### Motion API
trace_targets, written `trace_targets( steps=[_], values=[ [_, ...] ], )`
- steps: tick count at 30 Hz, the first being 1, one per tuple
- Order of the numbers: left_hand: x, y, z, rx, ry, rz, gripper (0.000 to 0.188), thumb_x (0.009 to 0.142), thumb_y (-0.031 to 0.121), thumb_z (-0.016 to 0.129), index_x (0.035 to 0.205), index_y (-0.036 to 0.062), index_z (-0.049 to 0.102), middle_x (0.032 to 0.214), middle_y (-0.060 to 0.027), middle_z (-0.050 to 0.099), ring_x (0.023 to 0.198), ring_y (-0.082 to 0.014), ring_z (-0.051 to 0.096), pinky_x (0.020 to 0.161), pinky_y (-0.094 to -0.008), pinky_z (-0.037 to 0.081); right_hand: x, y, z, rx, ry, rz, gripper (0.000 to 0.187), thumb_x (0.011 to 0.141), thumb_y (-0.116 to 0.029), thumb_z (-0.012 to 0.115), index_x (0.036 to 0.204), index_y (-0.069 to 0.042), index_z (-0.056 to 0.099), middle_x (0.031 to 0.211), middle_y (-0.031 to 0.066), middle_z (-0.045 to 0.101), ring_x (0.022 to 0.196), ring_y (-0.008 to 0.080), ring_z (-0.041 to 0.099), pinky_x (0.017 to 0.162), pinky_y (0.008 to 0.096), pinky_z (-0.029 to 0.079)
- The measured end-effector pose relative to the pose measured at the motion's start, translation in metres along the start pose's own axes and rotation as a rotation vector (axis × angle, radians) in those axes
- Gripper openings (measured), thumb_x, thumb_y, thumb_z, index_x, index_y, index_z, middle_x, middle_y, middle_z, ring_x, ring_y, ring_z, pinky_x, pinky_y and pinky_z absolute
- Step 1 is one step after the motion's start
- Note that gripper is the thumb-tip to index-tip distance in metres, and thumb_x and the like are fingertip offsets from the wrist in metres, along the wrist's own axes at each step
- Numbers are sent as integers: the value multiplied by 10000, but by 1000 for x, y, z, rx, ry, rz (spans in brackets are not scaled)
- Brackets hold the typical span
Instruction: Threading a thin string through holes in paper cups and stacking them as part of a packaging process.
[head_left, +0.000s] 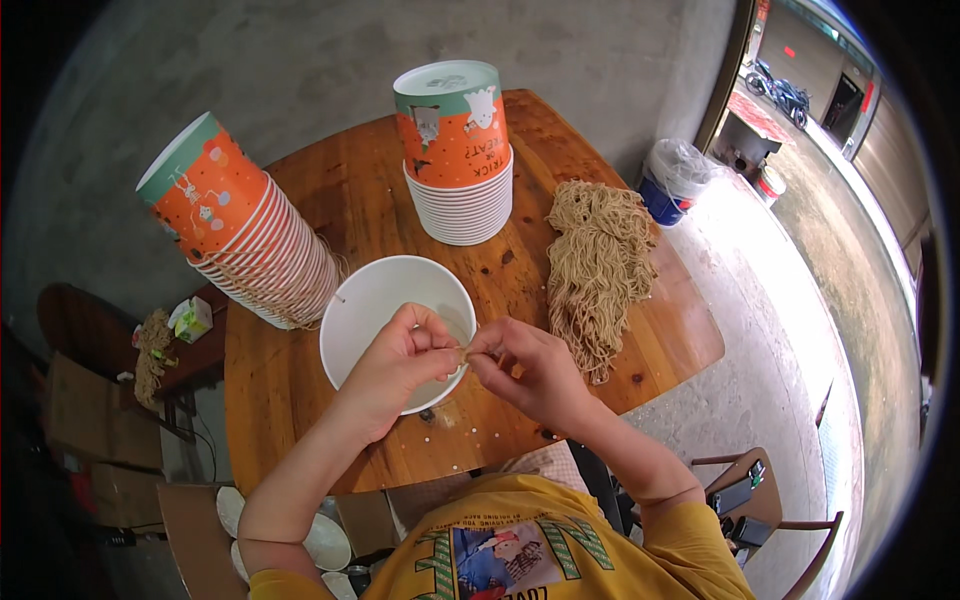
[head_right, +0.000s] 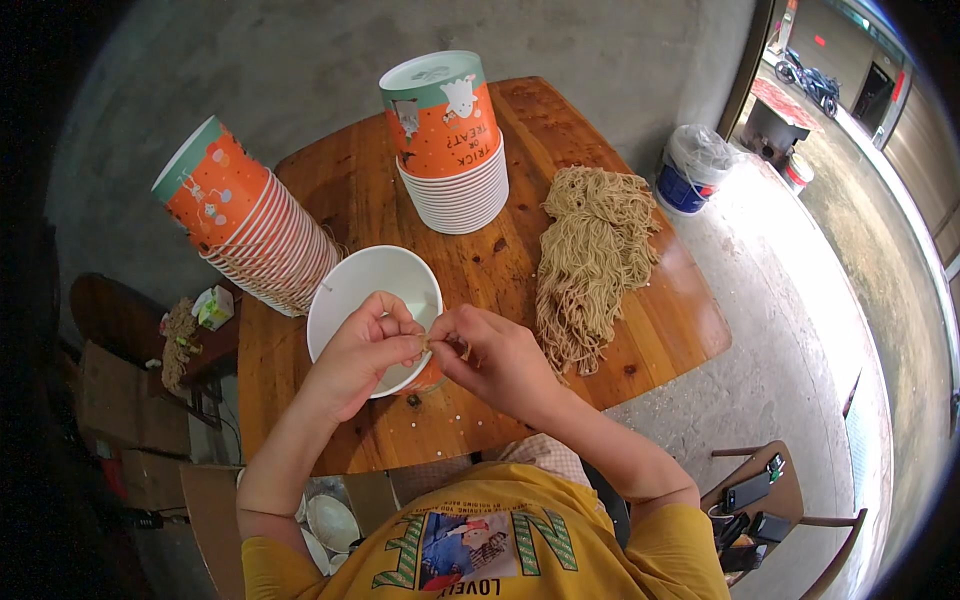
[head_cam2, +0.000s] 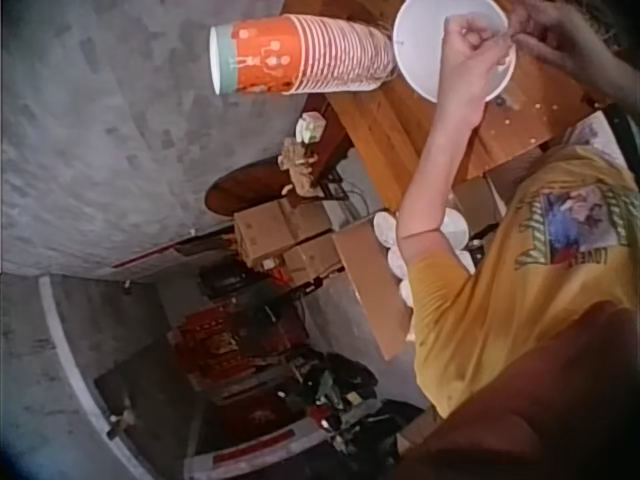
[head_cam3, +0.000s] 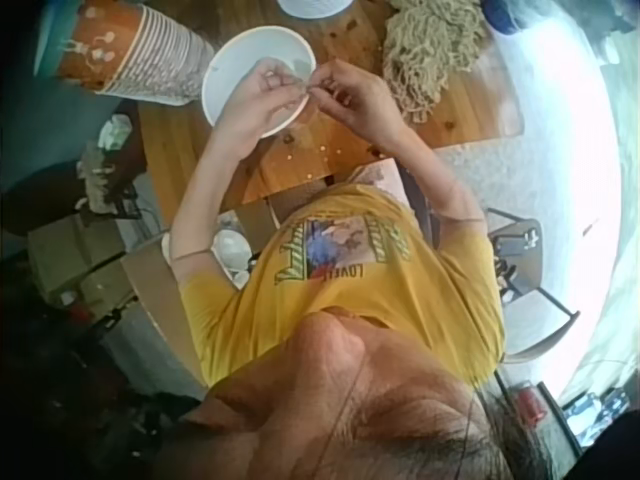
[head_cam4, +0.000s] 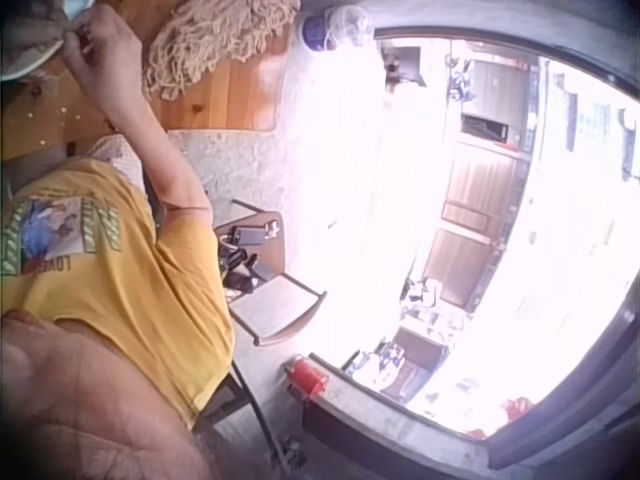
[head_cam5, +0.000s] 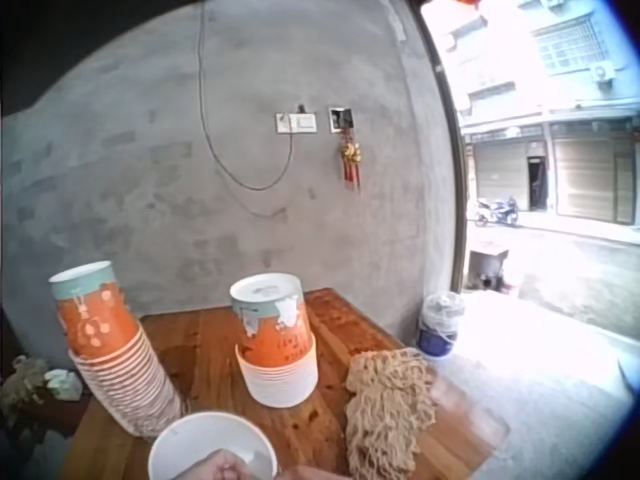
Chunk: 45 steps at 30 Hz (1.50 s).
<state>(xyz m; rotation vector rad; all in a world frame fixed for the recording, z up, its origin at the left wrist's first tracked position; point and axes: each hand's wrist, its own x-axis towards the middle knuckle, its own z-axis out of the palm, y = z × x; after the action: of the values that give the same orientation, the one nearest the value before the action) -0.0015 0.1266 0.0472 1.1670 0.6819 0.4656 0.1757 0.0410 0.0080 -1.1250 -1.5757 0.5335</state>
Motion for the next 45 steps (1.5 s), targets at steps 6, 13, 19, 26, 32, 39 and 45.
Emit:
trace_targets(
  steps=[6,13,19,26,32,39,45],
  values=[
    [-1,1,5,103,61,31,228,852,-25,613,997,74,468,924,-35,587,820,-91,539,756,-233,444,4,-9,-4,-64,-36,34,166,830,-19,683,944,-32,564,820,75,633,697,206,667,612,304,535],
    [-3,0,7,169,60,59,229,865,-14,615,1013,73,464,940,-31,589,852,-82,554,780,-229,460,6,-9,-7,-136,-83,34,144,857,-63,662,948,-38,552,754,71,617,648,190,640,578,314,509],
    [0,-2,5,198,37,69,218,871,-14,614,1014,66,469,946,-33,595,866,-79,567,783,-221,468,5,3,-10,456,-188,373,97,909,-107,591,949,-44,529,743,-8,589,661,73,565,589,241,458],
    [0,2,6,166,46,21,193,872,0,620,1000,55,487,935,-37,600,820,-84,560,742,-215,460,6,1,-12,597,-162,487,108,944,-128,561,993,-45,512,757,7,605,650,66,563,605,210,457],
    [1,1,5,87,34,13,192,866,-19,617,993,50,489,912,-34,596,797,-88,550,729,-219,454,0,3,-6,322,-115,245,208,897,-79,625,1063,-48,503,784,-6,618,679,79,603,579,241,483],
    [1,3,8,117,56,18,190,861,-32,607,990,50,494,915,-34,594,785,-83,539,719,-219,451,-1,5,-4,-277,6,-170,223,876,-80,662,1053,-73,526,789,69,649,637,242,652,549,331,517],
    [3,-3,1,126,38,21,213,865,32,640,1020,47,495,951,-32,597,829,-81,565,734,-217,468,-2,5,0,-91,-11,-63,165,894,-50,636,1009,-44,518,845,89,660,711,266,682,594,329,535]
  ],
)
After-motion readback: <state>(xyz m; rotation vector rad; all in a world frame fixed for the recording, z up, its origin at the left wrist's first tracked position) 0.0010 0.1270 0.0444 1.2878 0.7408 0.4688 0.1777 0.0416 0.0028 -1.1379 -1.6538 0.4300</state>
